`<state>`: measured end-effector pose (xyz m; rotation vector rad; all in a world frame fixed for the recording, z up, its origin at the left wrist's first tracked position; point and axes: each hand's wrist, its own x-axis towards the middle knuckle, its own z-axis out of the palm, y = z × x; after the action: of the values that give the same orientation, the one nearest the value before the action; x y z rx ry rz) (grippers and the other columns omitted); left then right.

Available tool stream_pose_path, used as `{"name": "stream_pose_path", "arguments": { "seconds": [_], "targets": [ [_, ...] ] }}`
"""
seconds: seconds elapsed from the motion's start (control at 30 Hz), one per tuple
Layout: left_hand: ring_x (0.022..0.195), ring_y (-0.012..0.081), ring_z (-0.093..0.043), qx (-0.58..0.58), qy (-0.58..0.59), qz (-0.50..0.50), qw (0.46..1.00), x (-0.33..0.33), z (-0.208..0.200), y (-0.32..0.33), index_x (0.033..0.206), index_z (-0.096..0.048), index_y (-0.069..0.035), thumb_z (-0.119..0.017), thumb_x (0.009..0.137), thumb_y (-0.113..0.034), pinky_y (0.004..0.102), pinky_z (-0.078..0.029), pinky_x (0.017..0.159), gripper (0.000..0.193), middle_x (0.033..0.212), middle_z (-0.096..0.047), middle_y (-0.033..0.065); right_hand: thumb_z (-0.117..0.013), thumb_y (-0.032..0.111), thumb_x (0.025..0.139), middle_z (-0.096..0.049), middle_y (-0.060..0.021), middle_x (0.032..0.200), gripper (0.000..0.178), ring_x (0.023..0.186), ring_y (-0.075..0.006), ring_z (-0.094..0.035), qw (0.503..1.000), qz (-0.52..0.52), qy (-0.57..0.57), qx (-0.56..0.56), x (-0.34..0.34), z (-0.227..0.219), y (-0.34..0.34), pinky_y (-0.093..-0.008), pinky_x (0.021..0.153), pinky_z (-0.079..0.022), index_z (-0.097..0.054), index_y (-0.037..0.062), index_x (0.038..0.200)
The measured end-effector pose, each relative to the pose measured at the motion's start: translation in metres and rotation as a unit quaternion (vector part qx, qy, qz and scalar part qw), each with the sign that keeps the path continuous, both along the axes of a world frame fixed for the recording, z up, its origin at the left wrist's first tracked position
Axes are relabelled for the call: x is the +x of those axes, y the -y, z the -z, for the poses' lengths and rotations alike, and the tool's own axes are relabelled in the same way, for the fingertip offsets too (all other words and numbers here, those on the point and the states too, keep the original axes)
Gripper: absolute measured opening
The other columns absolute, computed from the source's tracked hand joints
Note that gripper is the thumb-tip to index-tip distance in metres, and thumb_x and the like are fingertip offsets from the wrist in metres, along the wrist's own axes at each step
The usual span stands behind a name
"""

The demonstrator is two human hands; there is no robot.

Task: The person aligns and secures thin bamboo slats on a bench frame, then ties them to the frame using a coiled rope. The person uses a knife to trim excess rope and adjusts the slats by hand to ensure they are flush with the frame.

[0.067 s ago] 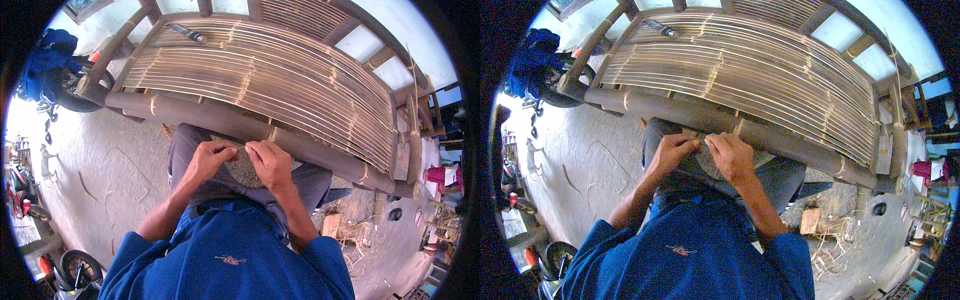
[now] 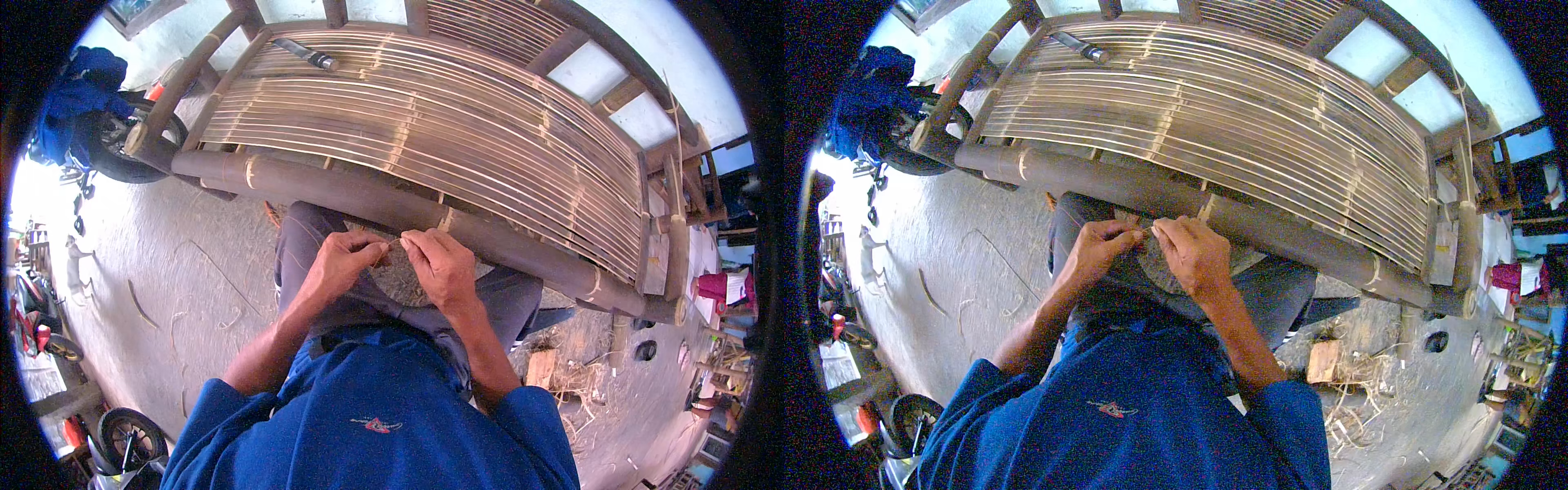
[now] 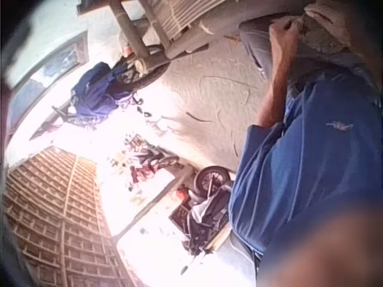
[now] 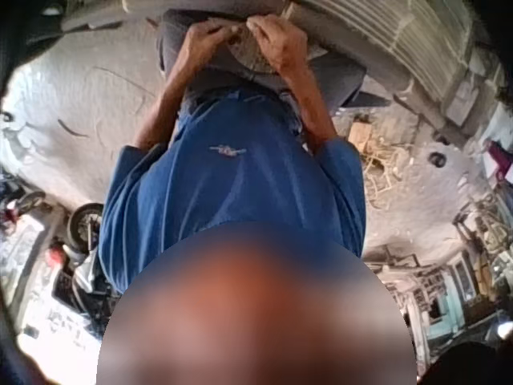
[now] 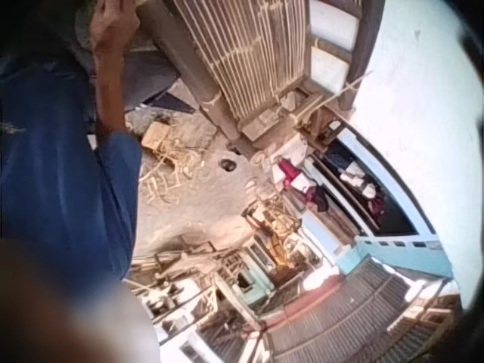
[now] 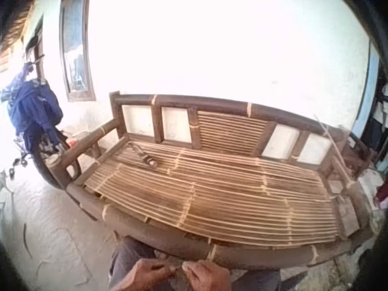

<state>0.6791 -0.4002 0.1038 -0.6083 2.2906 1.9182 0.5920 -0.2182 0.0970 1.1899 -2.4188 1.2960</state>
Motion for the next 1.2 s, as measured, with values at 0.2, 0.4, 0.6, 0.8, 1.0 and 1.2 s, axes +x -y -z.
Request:
{"name": "stream_pose_path", "arguments": {
  "seconds": [0.2,0.4,0.6,0.8,1.0,1.2],
  "targets": [
    [0.078,0.0123,-0.064,0.016,-0.004,0.012,1.0,0.004,-0.001,-0.001,0.105,-0.077,0.001,-0.066,0.096,-0.024,0.0288,-0.051,0.072,0.029,0.086,-0.073,0.0056,-0.071,0.016,0.095,-0.071,-0.0144,0.088,0.014,0.077,-0.0316,-0.07,0.995,-0.025,0.098,-0.01,-0.001,0.013,-0.002,-0.0389,0.07,-0.055,-0.073,0.0035,0.101],
    [0.078,0.0121,-0.064,0.016,-0.004,0.016,1.0,0.006,0.005,-0.001,0.104,-0.077,-0.001,-0.064,0.099,-0.029,0.0294,-0.051,0.073,0.032,0.085,-0.073,0.0048,-0.068,0.024,0.096,-0.073,-0.0146,0.093,0.017,0.084,-0.0374,-0.071,0.981,-0.032,0.189,0.043,0.0,0.016,-0.005,-0.0441,0.072,-0.057,-0.07,0.0083,0.101],
    [0.078,0.0153,-0.065,0.119,0.003,-0.025,0.993,0.002,0.008,0.006,0.103,-0.076,0.0,-0.06,0.102,-0.037,0.0327,-0.051,0.078,0.041,0.086,-0.073,0.0078,-0.067,0.019,0.097,-0.069,-0.0169,0.088,0.014,0.082,-0.0389,-0.069,0.99,-0.014,0.083,0.112,0.002,0.018,0.003,-0.0454,0.068,-0.055,-0.064,0.0055,0.099],
    [0.072,0.0179,-0.063,-0.199,-0.045,0.091,0.975,-0.003,-0.004,0.016,0.102,-0.072,-0.002,-0.059,0.102,-0.037,0.035,-0.052,0.071,0.038,0.08,-0.069,0.0074,-0.067,0.018,0.095,-0.068,-0.0144,0.088,0.012,0.082,-0.0389,-0.069,0.989,-0.066,0.034,0.129,-0.002,0.014,0.011,-0.0487,0.067,-0.054,-0.063,0.0071,0.099],
    [0.069,0.0201,-0.061,-0.072,-0.031,0.035,0.996,0.001,0.002,0.023,0.103,-0.068,-0.001,-0.061,0.1,-0.029,0.0389,-0.051,0.068,0.029,0.079,-0.065,0.0081,-0.066,0.02,0.097,-0.069,-0.015,0.089,0.013,0.082,-0.0391,-0.069,0.993,-0.038,0.061,0.098,-0.007,0.01,0.024,-0.0485,0.068,-0.054,-0.063,0.0078,0.1],
    [0.066,0.0103,-0.057,-0.146,-0.049,0.066,0.986,0.008,0.009,0.035,0.103,-0.068,-0.002,-0.061,0.101,-0.026,0.0292,-0.047,0.061,0.025,0.08,-0.062,0.0026,-0.065,0.02,0.098,-0.07,-0.0153,0.091,0.012,0.083,-0.0395,-0.069,0.99,-0.052,0.066,0.112,-0.004,0.013,0.036,-0.0478,0.07,-0.054,-0.063,0.0082,0.1]
  ]
}}
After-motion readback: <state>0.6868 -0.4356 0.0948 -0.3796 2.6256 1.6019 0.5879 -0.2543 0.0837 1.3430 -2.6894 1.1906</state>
